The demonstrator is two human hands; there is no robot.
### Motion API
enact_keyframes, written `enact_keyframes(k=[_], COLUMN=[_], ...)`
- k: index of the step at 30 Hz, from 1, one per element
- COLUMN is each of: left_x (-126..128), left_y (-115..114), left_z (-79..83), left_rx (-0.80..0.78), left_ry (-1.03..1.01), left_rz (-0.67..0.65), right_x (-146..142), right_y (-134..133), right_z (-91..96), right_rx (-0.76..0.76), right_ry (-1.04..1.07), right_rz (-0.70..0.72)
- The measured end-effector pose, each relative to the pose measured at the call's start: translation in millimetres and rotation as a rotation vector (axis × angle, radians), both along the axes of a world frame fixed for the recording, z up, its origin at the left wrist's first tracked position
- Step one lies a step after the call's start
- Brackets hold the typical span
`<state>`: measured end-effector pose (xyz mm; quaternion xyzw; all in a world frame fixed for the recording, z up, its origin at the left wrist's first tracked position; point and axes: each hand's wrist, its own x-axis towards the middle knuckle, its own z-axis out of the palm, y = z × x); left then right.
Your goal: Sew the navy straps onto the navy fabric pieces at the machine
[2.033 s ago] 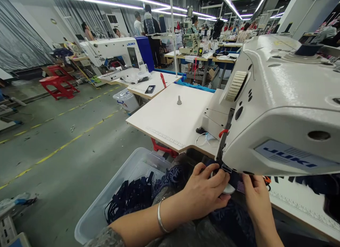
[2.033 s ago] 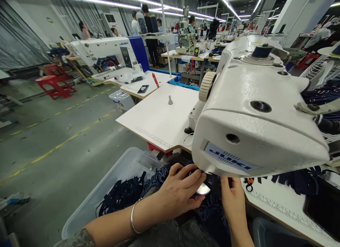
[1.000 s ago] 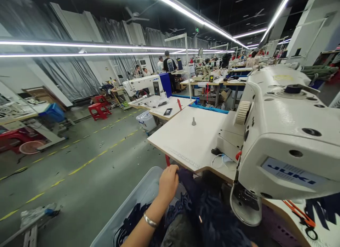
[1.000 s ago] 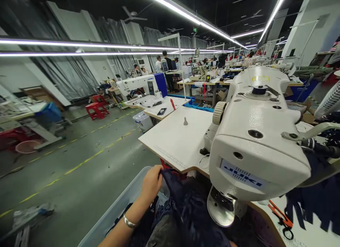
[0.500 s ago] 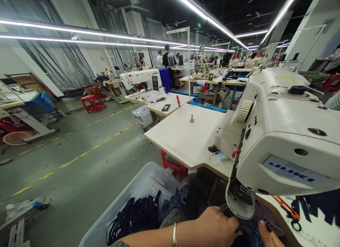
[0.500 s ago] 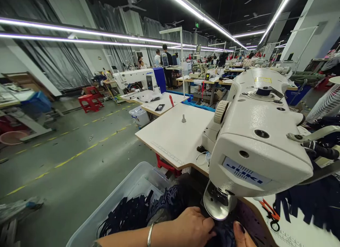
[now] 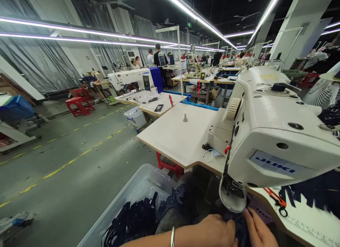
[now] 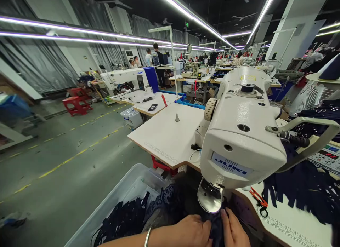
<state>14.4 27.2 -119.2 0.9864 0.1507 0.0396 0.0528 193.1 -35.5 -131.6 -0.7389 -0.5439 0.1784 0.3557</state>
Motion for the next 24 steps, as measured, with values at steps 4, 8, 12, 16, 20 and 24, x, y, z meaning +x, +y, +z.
enact_keyframes(k=[4, 8, 12, 16, 20, 24], left_x=[-10, -23, -33, -33, -28, -29], left_y=[-4, 7, 26, 38, 40, 34], left_z=[14.9, 52.6, 82.7, 98.3, 105.7, 107.6], left_rx=[-0.089, -0.379, -0.774, -0.521, -0.010, 0.041], left_ry=[0.009, -0.248, -0.304, -0.437, -0.479, -0.339], left_rz=[0.052, 0.210, 0.049, 0.270, 0.229, 0.019], right_x=[-12, -23, -23, -17, -20, -25], right_y=[-3, -6, -8, -1, 5, 2], right_z=[-1.2, 44.7, 94.2, 98.3, 85.4, 81.5], right_rx=[-0.059, -0.156, -0.137, 0.195, 0.279, 0.140], right_ry=[-0.163, -0.015, 0.075, -0.095, -0.171, 0.016], right_rz=[0.064, 0.355, 0.513, 0.306, 0.182, 0.024])
